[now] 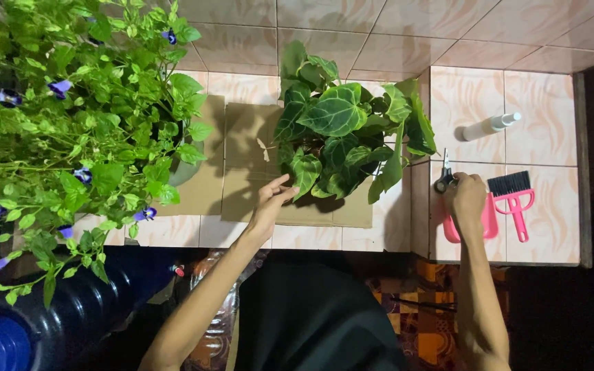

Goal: The person trims leaves from a potted plant using scissors, then sprays the plant with a spray bottle. The person continues trimming additional leaves and places the cut pieces into a pink dustpan.

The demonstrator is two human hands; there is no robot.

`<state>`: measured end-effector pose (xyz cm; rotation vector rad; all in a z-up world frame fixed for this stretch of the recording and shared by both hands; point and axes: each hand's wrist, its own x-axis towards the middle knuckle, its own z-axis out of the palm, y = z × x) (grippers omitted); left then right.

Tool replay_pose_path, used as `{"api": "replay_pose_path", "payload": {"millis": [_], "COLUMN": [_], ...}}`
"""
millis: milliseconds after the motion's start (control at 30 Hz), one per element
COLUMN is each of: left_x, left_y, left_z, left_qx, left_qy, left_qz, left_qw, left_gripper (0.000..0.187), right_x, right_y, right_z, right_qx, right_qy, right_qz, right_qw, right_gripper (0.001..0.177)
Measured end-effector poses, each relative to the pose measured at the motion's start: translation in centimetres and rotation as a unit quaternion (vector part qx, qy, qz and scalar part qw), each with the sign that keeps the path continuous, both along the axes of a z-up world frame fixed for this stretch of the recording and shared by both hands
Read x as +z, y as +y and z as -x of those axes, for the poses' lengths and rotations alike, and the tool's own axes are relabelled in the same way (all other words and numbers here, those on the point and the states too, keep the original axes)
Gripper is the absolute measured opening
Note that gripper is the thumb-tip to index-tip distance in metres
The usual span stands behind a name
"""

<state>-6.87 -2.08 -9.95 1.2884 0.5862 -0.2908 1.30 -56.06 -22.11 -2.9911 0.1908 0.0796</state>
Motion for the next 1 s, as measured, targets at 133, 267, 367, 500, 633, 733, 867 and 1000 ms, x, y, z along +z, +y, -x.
{"api": "replay_pose_path", "payload": {"millis": [133, 267, 367, 500, 633, 733, 867, 1000], "left_x": [-1.3, -1.0, 0.7, 1.0, 2.3, 1.8, 1.2, 0.4], "left_y": [-0.2, 0.0, -0.2, -0.6, -0.9, -1.1, -1.2, -1.3], "left_z": [-0.3, -0.3, -0.4, -0.5, -0.5, -0.4, -0.4, -0.1], "left_qx": [0.000, -0.024, -0.009, -0.006, -0.013, -0.010, -0.004, 0.000], "left_qy": [-0.006, -0.041, -0.058, -0.075, -0.067, -0.068, -0.061, -0.046], "left_qz": [0.007, -0.052, -0.061, -0.087, -0.088, -0.080, -0.077, -0.091], "left_qw": [1.000, 0.998, 0.996, 0.993, 0.994, 0.994, 0.995, 0.995], "left_gripper": [0.061, 0.053, 0.049, 0.043, 0.043, 0.049, 0.055, 0.060], "right_x": [1.2, 3.2, 3.9, 4.2, 4.9, 6.1, 9.8, 16.7], "right_y": [1.1, 3.3, 4.1, 4.5, 4.7, 5.3, 6.4, 9.0], "right_z": [0.3, 0.7, 0.5, 0.4, -0.2, -0.4, -0.6, 0.8], "right_qx": [-0.006, -0.019, -0.034, -0.056, -0.047, -0.059, -0.053, -0.091], "right_qy": [0.000, 0.008, 0.019, 0.030, 0.035, 0.048, 0.093, 0.188], "right_qz": [-0.011, -0.038, -0.041, -0.039, -0.024, -0.034, -0.056, -0.250], "right_qw": [1.000, 0.999, 0.998, 0.997, 0.998, 0.997, 0.993, 0.945], "right_gripper": [0.028, 0.033, 0.034, 0.035, 0.036, 0.035, 0.042, 0.060]}}
